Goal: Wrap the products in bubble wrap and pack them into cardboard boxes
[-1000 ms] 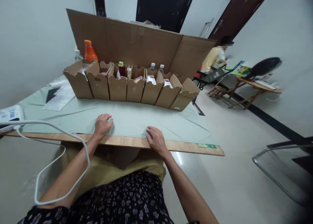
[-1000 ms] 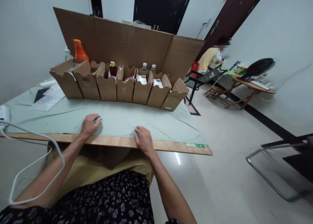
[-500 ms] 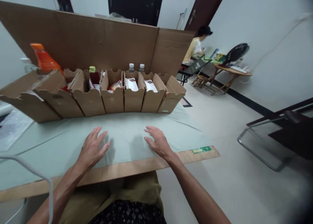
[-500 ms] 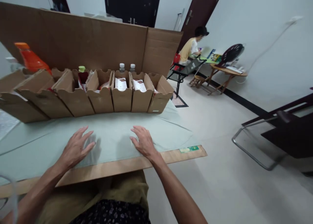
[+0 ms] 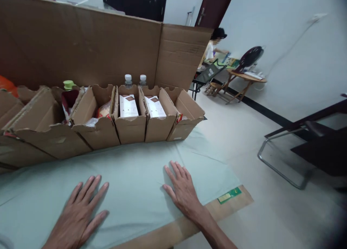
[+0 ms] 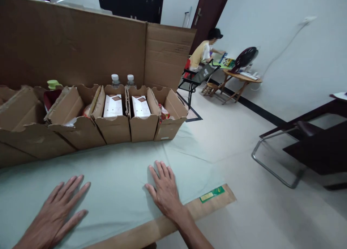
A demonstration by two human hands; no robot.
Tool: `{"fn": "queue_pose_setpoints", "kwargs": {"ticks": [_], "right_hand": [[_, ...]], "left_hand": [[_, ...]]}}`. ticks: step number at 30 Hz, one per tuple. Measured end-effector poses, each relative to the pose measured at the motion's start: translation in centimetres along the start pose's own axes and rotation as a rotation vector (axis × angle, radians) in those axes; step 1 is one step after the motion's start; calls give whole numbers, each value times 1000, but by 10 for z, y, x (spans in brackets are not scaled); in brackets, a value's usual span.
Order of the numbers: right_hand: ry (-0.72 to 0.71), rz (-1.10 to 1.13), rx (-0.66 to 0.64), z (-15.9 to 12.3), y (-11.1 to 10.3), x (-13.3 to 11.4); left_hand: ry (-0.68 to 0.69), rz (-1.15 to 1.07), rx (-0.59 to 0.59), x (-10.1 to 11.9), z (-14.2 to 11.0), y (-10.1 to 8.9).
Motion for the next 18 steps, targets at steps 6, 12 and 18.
{"fn": "queue_pose_setpoints", "kwargs": {"ticks": [6,12,18], "right_hand": [[12,-23,-24,2,-1,1],[5,-3,-7,-1,-4,0],[-22,43,53,-23,-8,1]], "left_hand": [[60,22,-7,3,4,-3],[69,52,-4,5,-1,-4],[17,63,-2,6,-13,0]]}}
Point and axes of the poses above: each hand's wrist, its own z-axis towards the middle knuckle, its own y-axis out of the palm, x = y × z, the point moved 4 cm from there along z, towards the middle knuckle, and after that the axes turned 4 degrees about x, right-handed, at the moved point
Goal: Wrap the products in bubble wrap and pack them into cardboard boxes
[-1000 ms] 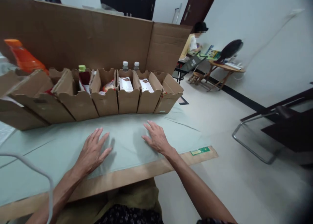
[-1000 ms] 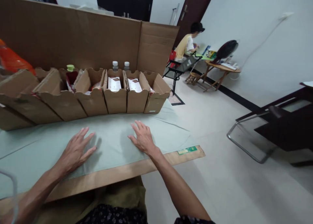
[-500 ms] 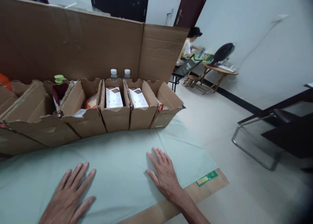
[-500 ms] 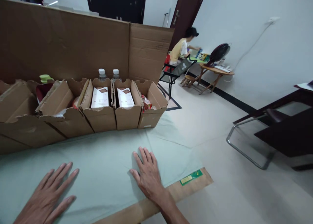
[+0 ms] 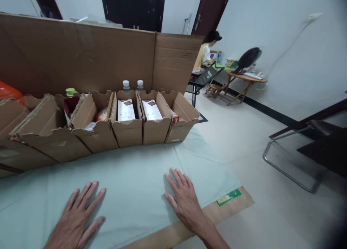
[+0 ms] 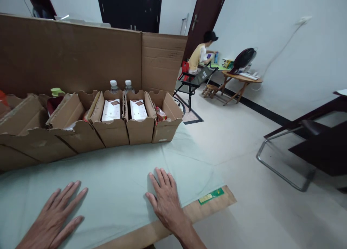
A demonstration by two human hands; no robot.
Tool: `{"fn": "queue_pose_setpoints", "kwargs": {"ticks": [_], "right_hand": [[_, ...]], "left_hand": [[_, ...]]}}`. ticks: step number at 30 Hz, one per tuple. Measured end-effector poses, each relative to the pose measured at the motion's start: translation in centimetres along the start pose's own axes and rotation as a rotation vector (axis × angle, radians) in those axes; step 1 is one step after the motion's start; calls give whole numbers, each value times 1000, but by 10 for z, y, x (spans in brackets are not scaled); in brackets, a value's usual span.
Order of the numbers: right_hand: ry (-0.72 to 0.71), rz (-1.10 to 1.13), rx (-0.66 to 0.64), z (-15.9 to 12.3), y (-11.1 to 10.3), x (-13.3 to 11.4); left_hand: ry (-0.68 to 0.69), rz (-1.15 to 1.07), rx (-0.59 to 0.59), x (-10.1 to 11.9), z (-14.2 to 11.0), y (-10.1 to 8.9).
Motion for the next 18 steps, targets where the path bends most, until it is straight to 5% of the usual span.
{"fn": "queue_pose_setpoints", "kwargs": {"ticks": [4,7,10,13,18], "right_hand": [[-28,124,57,-16,-13,12],[-3,220,189,-2,-46,36],[87,243,309,47,-91,65],[212,188,290,113,-127,89],[308,62,76,191,-140,107]], "left_hand": [[-33,-57,26,20,11,-10],[9,-121,51,45,34,-19],[93,-159,95,68,53,-22],[161,-165,122,82,57,-14],[168,-164,150,88,47,1]]}}
Point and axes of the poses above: each hand's wrist, its own z-axis towards the middle knuckle, its own y-axis out of the palm, x = y × z, the point moved 4 cm from there along z, towards the middle knuckle, and after that the axes turned 4 degrees about x, right-handed, at the moved point
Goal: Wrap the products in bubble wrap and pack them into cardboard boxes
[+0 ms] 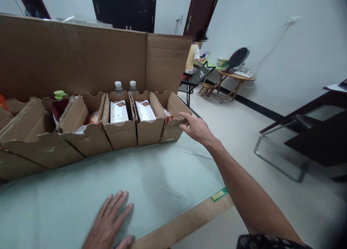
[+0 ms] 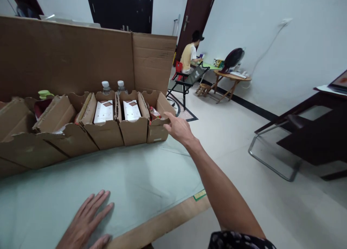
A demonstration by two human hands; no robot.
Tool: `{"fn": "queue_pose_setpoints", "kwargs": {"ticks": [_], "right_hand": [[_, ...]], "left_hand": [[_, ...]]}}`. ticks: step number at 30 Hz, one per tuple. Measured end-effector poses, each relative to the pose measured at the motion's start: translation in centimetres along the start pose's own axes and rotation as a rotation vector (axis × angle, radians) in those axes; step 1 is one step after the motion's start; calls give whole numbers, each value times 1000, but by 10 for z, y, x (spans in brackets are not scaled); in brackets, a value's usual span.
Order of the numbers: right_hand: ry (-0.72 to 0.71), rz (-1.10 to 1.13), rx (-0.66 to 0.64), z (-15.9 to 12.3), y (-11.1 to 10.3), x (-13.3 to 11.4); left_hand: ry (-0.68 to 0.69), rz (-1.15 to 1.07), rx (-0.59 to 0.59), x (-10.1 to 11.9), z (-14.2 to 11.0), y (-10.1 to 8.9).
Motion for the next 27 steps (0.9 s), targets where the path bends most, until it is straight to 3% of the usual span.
{"fn": "queue_pose_setpoints", "kwargs": {"ticks": [3,7,11,15,17,19,20,21,24,27], "right_hand": [[13,33,-11,9,5,3],[23,7,65,-16,4,6],[-22,147,141,-86,-15,-23],[-227,664,-53,-173,-49,-70],[-211,859,163,-191,-69,-60],[-18,963,549,-186,-73,-18],[108,983,703,-177,-65,8],[224,1019,723,-164,-49,33],[449,1082,479,-117,17,85],[479,1117,274,-92,71,95]], "left_hand": [[2,-7,-8,-1,-6,5],[1,-10,-9,-4,-11,10],[0,-43,-17,-7,-10,9],[-31,-127,-59,-7,-5,-3],[-97,-201,-49,-8,-2,-13],[-189,-292,-19,-6,4,-24],[-238,-345,-15,-3,9,-28],[-280,-405,-12,1,16,-32],[-379,-594,-20,23,46,-33],[-483,-737,-9,48,78,-19]]}}
Point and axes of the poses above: each hand's wrist, its own z-axis towards the middle knuckle, its own y-axis out of the palm, x = y × z, the point moved 4 cm from there along z, towards the middle knuckle, and after that the axes turned 4 degrees about x, right-handed, at the moved point
